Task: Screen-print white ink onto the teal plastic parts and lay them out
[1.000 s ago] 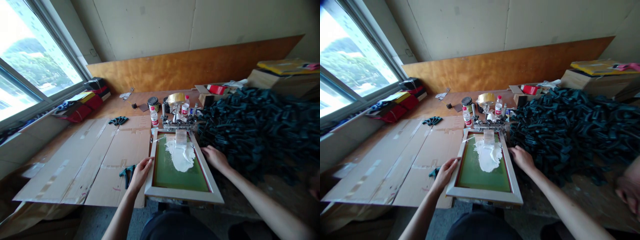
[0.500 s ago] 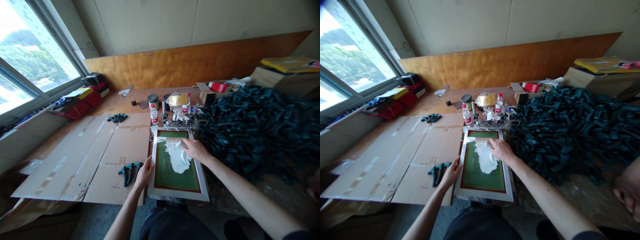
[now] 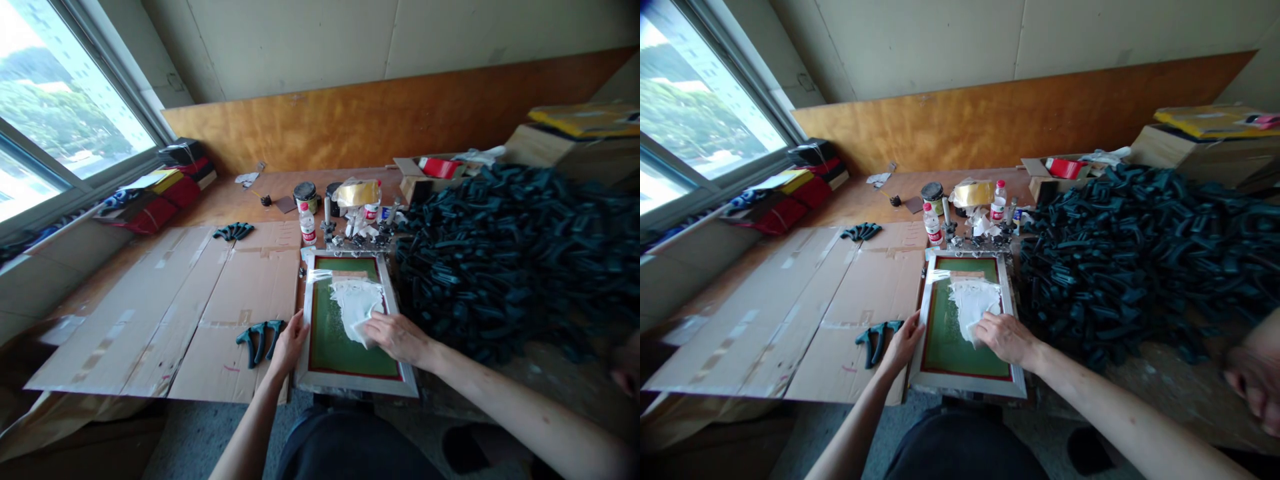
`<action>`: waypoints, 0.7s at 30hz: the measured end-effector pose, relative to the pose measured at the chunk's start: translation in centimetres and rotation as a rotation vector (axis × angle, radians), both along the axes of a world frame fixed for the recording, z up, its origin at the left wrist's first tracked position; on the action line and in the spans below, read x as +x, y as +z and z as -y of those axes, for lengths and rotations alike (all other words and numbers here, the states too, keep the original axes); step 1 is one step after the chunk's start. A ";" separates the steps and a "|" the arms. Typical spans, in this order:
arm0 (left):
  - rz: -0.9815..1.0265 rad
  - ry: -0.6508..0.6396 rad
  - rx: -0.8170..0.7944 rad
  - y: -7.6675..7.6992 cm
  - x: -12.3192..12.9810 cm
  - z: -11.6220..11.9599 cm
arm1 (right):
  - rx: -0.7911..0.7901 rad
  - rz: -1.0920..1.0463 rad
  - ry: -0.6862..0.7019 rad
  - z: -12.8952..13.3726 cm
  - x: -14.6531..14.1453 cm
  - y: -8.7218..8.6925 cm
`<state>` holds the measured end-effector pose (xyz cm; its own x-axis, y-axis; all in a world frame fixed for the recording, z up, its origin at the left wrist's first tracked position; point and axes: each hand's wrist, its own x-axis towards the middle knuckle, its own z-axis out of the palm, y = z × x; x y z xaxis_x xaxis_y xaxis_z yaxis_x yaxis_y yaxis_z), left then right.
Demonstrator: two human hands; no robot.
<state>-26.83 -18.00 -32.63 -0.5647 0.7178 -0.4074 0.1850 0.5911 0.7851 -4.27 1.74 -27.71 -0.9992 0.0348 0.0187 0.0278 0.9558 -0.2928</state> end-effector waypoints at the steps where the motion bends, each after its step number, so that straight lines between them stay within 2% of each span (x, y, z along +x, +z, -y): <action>1: -0.001 0.001 0.001 0.0 0.0 0.0 | -0.030 0.018 0.013 -0.6 0.1 0.3; 4: -0.020 -0.002 0.001 0.1 0.1 0.0 | -0.103 0.007 -0.082 -1.5 -0.5 0.5; 7: -0.022 0.011 0.002 0.3 0.1 0.0 | -0.019 -0.122 -0.179 -0.4 -0.9 -1.0; 10: 0.002 0.047 0.007 0.3 0.1 0.0 | 0.066 -0.248 -0.093 1.6 0.2 -2.7; 12: 0.024 0.068 0.016 0.4 0.1 0.0 | 0.006 -0.245 -0.051 2.0 1.0 -2.8; 14: 0.052 0.074 0.027 0.4 0.1 0.0 | -0.098 -0.188 -0.107 1.1 0.7 -2.0; 17: 0.094 0.062 0.049 1.1 -0.1 0.0 | -0.166 -0.162 -0.291 -1.9 -2.1 -0.2; 19: 0.143 0.055 0.075 2.4 -0.3 -0.1 | -0.118 -0.154 -0.400 -4.3 -4.2 1.0; 21: 0.222 0.074 0.118 4.5 -0.5 -0.4 | -0.033 -0.149 -0.501 -6.7 -5.1 2.1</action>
<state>-27.34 -17.57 -28.18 -0.5237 0.7275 -0.4433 -0.0400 0.4987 0.8658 -9.40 8.40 -25.59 -0.8462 0.5112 0.1505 0.4351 0.8259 -0.3586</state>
